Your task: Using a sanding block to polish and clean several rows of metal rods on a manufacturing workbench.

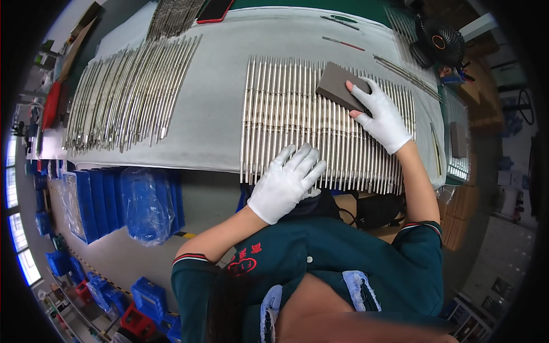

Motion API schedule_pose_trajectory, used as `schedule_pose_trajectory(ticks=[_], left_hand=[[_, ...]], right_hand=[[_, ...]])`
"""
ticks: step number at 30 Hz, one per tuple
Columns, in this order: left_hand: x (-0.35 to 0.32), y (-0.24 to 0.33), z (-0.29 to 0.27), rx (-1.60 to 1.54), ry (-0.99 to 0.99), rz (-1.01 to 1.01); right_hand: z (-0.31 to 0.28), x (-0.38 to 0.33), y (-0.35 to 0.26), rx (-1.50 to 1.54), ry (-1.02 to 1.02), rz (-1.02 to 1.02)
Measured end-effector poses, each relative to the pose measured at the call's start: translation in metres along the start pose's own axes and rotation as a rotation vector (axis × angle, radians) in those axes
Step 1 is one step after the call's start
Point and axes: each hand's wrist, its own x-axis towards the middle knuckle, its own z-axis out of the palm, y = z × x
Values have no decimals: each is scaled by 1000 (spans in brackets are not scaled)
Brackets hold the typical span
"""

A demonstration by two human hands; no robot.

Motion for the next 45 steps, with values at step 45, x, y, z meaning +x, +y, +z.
schedule_pose_trajectory(ticks=[45], left_hand=[[6,2,-10,-161,-76,-78]], right_hand=[[-24,-105,37,628,815,422]])
